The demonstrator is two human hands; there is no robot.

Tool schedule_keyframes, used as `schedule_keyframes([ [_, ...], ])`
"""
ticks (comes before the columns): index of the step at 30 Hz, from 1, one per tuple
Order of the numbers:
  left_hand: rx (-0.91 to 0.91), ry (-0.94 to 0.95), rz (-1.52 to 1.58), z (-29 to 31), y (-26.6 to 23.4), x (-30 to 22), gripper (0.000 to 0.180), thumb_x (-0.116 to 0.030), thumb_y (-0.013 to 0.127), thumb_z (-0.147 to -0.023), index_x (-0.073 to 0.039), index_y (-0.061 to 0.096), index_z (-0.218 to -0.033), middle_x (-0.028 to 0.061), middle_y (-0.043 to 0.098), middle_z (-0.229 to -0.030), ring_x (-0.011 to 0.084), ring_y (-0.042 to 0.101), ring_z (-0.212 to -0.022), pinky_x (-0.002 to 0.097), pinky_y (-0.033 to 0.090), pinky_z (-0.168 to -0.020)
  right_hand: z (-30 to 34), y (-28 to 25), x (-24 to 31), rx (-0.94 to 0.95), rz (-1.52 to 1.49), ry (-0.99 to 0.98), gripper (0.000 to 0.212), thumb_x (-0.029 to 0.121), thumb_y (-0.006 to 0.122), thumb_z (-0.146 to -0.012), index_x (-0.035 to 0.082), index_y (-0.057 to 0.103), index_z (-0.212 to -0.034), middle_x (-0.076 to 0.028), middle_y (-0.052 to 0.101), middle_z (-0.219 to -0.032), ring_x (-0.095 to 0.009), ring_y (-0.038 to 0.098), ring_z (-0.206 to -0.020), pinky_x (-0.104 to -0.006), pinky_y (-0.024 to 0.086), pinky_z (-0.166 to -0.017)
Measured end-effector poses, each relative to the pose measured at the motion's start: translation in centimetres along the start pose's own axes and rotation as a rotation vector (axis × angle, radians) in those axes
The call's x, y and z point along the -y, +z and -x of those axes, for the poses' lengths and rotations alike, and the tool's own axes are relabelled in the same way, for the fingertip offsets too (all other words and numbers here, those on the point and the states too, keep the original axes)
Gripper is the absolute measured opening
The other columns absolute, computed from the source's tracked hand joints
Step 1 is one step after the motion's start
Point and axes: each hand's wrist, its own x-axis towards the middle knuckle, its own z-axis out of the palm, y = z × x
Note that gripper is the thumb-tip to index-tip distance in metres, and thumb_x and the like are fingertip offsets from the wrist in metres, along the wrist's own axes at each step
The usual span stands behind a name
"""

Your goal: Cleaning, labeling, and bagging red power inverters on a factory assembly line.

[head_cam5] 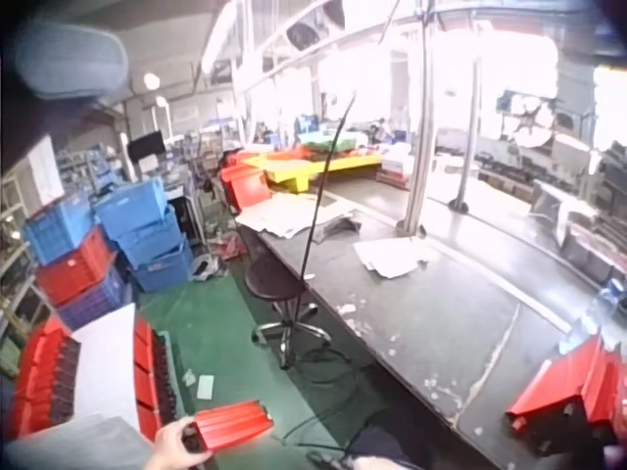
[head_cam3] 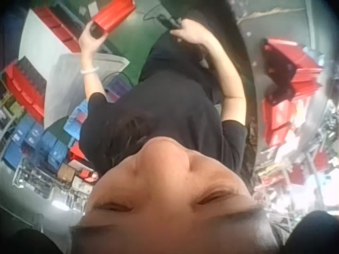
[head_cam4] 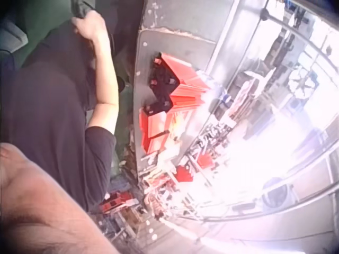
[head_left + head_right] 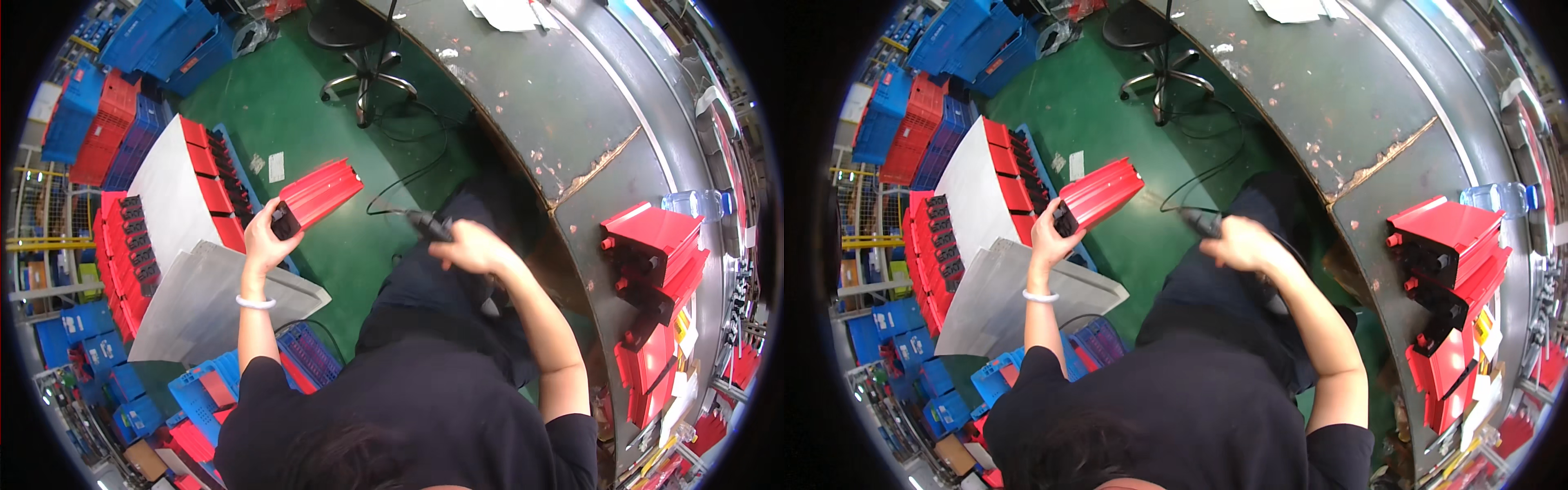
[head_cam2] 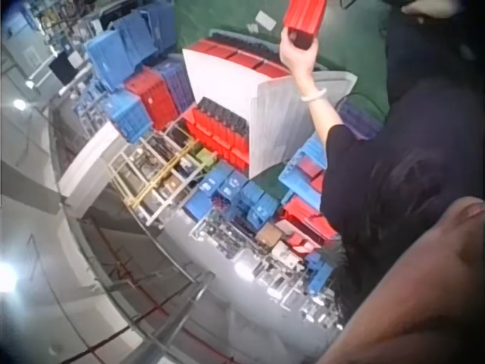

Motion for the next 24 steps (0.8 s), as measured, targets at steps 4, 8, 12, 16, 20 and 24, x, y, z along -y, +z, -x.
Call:
schedule_keyframes([
  [4,0.006,-0.022,0.092,-0.6,0.2,-0.7,0.067,-0.021,0.081,-0.057,-0.005,0.054,-0.116,0.0146,0.065,-0.097,0.0293,0.065,-0.09,0.0348,0.05,-0.079,1.5,0.6,1.5,0.147,-0.126,-0.129,0.037,0.038,0.059,-0.081,0.003,0.068,-0.071,-0.01,0.067,-0.069,-0.021,0.066,-0.068,-0.0341,0.049,-0.067],
  [8,-0.015,-0.052,0.628,-0.1,2.1,3.1,0.071,-0.011,0.08,-0.066,0.006,0.045,-0.126,0.0134,0.061,-0.112,0.0204,0.059,-0.104,0.0329,0.047,-0.09,0.9,-0.1,1.4,0.156,-0.103,-0.27,0.034,0.039,0.059,-0.084,0.007,0.07,-0.081,-0.006,0.064,-0.066,-0.019,0.06,-0.065,-0.0332,0.045,-0.065],
  [12,0.011,-0.238,0.937,-0.6,1.5,1.5,0.06,-0.001,0.072,-0.071,0.004,0.046,-0.125,0.0117,0.059,-0.115,0.0203,0.058,-0.103,0.031,0.046,-0.09,4.8,-5.1,4.6,-0.103,-0.476,-0.523,0.031,0.036,0.057,-0.089,0.007,0.068,-0.092,0.0,0.057,-0.071,-0.009,0.051,-0.065,-0.0265,0.042,-0.061],
  [16,-0.095,-0.234,1.183,-1.5,2.3,0.1,0.055,-0.006,0.064,-0.076,0.003,0.045,-0.127,0.0118,0.056,-0.12,0.0227,0.055,-0.11,0.0328,0.042,-0.095,3.2,-13.5,4.6,-0.691,-0.783,-0.5,0.032,0.034,0.054,-0.092,0.006,0.067,-0.099,0.002,0.053,-0.07,-0.007,0.05,-0.062,-0.023,0.039,-0.055],
  [20,-0.064,-0.182,1.372,-3.1,2.7,-1.5,0.056,-0.011,0.06,-0.078,0.002,0.043,-0.13,0.0126,0.054,-0.124,0.0244,0.052,-0.114,0.0363,0.039,-0.099,-2.3,-21.3,-1.6,-0.91,-1.139,-0.336,0.031,0.031,0.056,-0.091,0.002,0.065,-0.098,0.002,0.052,-0.067,-0.009,0.052,-0.061,-0.0229,0.042,-0.054],
  [24,-0.019,-0.251,1.611,-3.4,3.3,-1.6,0.058,-0.015,0.059,-0.079,0.002,0.042,-0.131,0.0152,0.053,-0.126,0.0279,0.053,-0.115,0.0407,0.042,-0.098,-5.3,-24.6,-4.7,-1.19,-1.236,-0.209,0.033,0.029,0.069,-0.078,-0.003,0.064,-0.079,-0.009,0.059,-0.068,-0.019,0.055,-0.055,-0.0355,0.046,-0.052],
])
